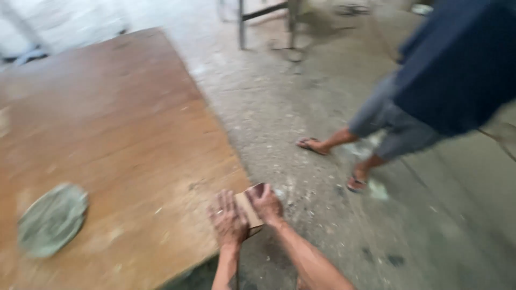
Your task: Manual sanding of a small rectangular wooden piece using sandpaper to smooth its surfaces and edges.
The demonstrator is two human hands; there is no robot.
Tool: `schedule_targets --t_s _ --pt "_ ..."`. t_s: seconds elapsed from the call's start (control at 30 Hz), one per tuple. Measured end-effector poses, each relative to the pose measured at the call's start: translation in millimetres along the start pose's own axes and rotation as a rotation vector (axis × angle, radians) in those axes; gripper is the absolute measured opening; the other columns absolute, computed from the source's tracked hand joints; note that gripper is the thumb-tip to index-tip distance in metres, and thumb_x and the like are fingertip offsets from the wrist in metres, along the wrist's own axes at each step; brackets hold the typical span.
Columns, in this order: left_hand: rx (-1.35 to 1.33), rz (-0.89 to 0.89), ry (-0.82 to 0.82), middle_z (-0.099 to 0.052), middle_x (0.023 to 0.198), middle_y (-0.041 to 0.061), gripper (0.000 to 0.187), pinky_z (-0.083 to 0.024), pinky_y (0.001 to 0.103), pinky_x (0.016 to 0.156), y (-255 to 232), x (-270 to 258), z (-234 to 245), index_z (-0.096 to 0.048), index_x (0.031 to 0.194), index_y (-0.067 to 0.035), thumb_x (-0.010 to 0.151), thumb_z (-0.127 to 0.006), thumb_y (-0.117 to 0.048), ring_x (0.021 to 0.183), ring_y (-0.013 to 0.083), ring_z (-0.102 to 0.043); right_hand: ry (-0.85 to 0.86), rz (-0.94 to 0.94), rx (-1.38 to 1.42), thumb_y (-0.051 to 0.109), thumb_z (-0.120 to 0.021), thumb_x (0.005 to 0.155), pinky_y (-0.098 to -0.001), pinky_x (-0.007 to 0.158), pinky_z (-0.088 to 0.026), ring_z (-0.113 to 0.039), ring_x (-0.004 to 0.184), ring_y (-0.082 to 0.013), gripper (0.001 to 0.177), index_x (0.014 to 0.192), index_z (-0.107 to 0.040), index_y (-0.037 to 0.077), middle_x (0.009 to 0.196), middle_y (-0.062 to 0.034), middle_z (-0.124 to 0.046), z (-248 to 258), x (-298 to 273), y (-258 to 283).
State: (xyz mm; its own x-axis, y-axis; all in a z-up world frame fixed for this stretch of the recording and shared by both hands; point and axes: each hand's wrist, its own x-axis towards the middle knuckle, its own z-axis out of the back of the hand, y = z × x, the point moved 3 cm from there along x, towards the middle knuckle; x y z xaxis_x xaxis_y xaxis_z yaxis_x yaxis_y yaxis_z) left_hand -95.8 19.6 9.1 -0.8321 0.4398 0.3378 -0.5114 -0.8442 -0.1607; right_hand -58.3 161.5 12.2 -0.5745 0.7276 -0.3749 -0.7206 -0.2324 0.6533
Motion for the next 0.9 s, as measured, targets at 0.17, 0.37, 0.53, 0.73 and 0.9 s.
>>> schedule_targets --t_s 0.17,0.37,0.53,0.73,0.9 --pt "-0.079 -0.049 0.053 -0.037 0.161 0.01 0.065 -0.015 0.065 0.119 2.6 18.0 0.5 -0.042 0.151 -0.011 0.091 -0.045 -0.037 0.15 0.0322 -0.031 -0.085 -0.016 0.012 0.076 -0.051 0.082 -0.0528 0.09 -0.05 -0.064 0.112 -0.047 0.073 0.121 -0.058 0.014 0.115 -0.0229 -0.071 -12.7 23.0 -0.6" --pt "-0.102 -0.004 0.17 -0.039 0.162 0.005 0.065 -0.021 0.058 0.12 -4.3 10.2 -2.3 -0.039 0.156 -0.019 0.094 -0.039 -0.036 0.152 0.0255 -0.032 -0.131 0.034 0.088 0.076 -0.05 0.084 -0.053 0.084 -0.051 -0.067 0.104 -0.0461 0.069 0.118 -0.055 0.017 0.107 -0.0204 -0.072 -5.0 17.1 -7.0" --pt "0.031 0.035 0.136 -0.038 0.164 0.001 0.067 -0.015 0.06 0.124 -0.4 5.7 6.4 -0.042 0.155 -0.02 0.092 -0.04 -0.042 0.154 0.0208 -0.031 0.004 0.039 -0.02 0.08 -0.043 0.087 -0.0566 0.075 -0.05 -0.067 0.092 -0.0465 0.073 0.114 -0.048 0.012 0.101 -0.0201 -0.07 18.4 -9.6 12.7" --pt "0.005 0.088 0.131 -0.044 0.162 -0.002 0.063 -0.018 0.057 0.126 -0.5 4.4 8.3 -0.049 0.151 -0.025 0.09 -0.044 -0.041 0.152 0.0194 -0.037 0.106 -0.012 0.128 0.08 -0.052 0.082 -0.0527 0.089 -0.051 -0.066 0.107 -0.042 0.086 0.134 -0.045 0.011 0.122 -0.0193 -0.066 31.5 -52.5 -0.2" --pt "0.01 0.06 0.168 -0.034 0.166 0.0 0.065 -0.014 0.059 0.124 4.6 2.6 0.8 -0.042 0.155 -0.019 0.093 -0.041 -0.04 0.155 0.0192 -0.027 0.095 0.062 -0.003 0.087 -0.041 0.08 -0.0493 0.066 -0.051 -0.066 0.078 -0.035 0.084 0.119 -0.045 0.012 0.092 -0.0137 -0.069 7.1 -16.1 -5.3"
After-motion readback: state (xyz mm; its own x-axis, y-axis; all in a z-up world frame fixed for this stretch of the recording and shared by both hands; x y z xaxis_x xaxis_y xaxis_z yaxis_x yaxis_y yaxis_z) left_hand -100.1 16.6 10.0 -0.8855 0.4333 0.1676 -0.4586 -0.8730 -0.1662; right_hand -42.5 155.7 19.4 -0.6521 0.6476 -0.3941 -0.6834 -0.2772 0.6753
